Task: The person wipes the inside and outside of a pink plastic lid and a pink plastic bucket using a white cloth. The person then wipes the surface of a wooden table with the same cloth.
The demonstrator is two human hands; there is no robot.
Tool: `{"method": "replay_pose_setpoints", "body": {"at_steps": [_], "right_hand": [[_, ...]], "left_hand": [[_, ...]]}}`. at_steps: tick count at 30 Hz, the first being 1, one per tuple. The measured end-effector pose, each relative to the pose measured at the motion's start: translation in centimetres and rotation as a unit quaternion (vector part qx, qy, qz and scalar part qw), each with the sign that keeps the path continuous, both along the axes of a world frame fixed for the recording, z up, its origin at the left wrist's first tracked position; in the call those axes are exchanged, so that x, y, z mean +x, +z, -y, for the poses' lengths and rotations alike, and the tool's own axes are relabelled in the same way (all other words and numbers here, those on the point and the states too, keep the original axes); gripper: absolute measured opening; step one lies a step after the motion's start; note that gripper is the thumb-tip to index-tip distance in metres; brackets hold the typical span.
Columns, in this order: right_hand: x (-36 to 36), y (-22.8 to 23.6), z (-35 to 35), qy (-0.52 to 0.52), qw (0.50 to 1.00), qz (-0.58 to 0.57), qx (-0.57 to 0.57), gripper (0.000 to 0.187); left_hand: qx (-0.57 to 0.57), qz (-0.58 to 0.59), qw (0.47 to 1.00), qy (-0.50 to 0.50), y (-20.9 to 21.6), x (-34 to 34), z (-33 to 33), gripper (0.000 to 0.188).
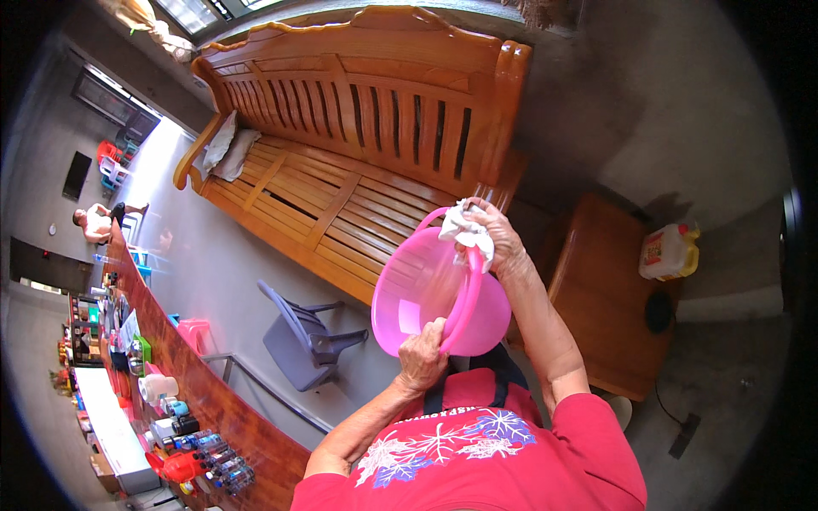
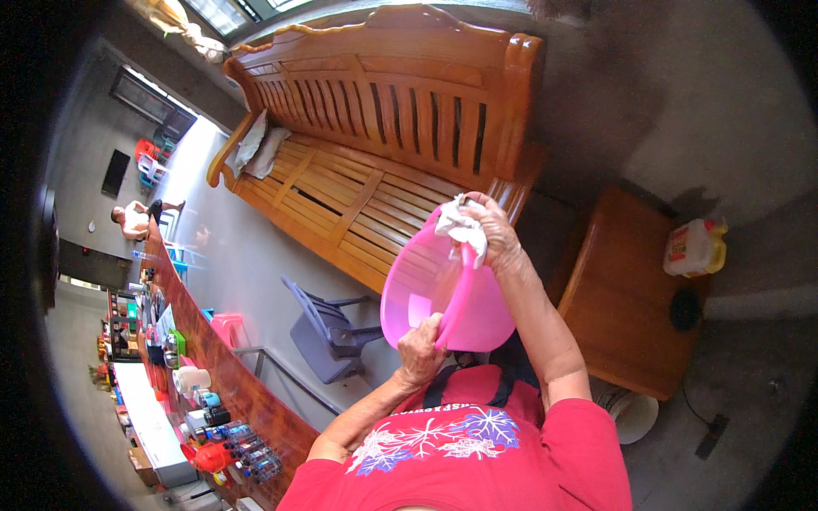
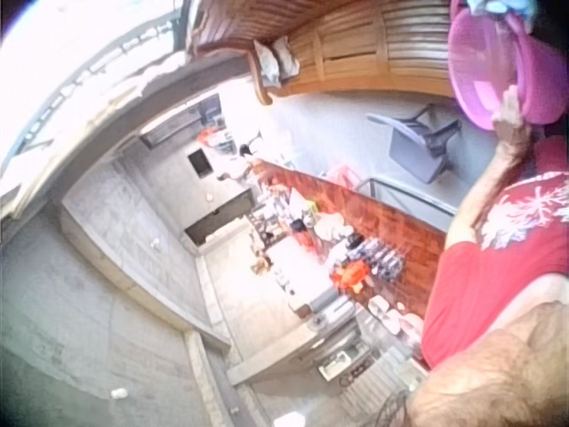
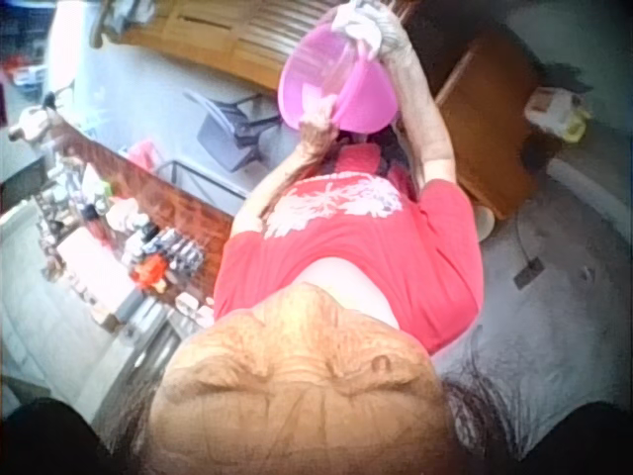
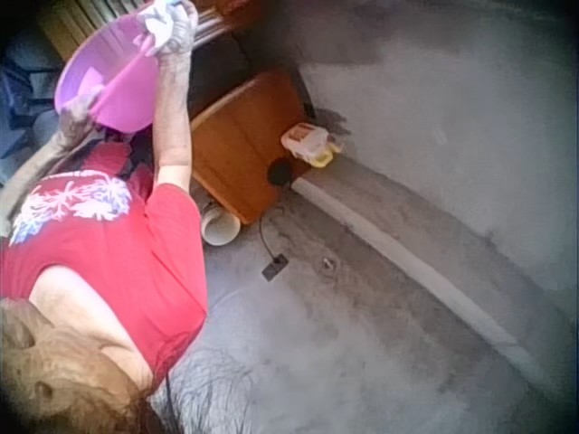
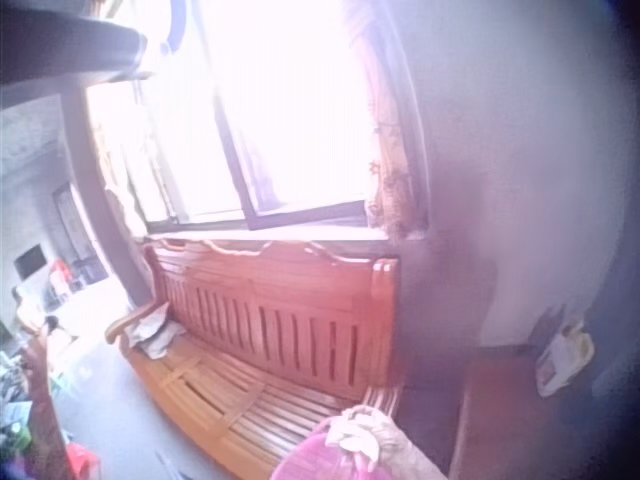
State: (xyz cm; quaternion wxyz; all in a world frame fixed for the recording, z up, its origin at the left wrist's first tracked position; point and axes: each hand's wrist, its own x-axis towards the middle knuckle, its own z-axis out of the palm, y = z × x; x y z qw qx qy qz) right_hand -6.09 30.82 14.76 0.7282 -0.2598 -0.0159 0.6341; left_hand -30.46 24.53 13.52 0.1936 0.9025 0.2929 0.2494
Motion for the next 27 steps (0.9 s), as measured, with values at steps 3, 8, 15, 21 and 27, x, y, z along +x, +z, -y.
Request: {"method": "replay_pose_setpoints", "body": {"at_steps": [3, 8, 15, 21, 27], "right_hand": [[0.1, 0.7, 0.2, -0.044, 0.998, 0.042, -0.017, 0.033], [-3.2, 3.3, 2.8, -0.126, 0.977, 0.171, -0.020, 0.028], [-10.7, 5.3, 5.7, -0.194, 0.963, 0.187, 0.011, 0.031], [-8.0, 3.8, 5.9, -0.098, 0.971, 0.188, -0.114, 0.039], [-1.6, 0.7, 2.1, 0.175, 0.902, 0.353, -0.178, 0.043]], "left_hand": [[0.018, -0.013, 0.999, -0.041, -0.7, -0.8, -0.5, 0.040], [-0.030, 0.017, 0.998, -0.058, 1.5, -0.8, -0.8, 0.050], [-0.169, 0.059, 0.982, 0.066, 6.8, 0.9, 1.0, 0.029], [-0.119, 0.047, 0.992, 0.007, 4.3, -2.0, 2.9, 0.027], [-0.120, 0.026, 0.990, -0.067, 4.0, -3.3, 3.9, 0.025]]}}
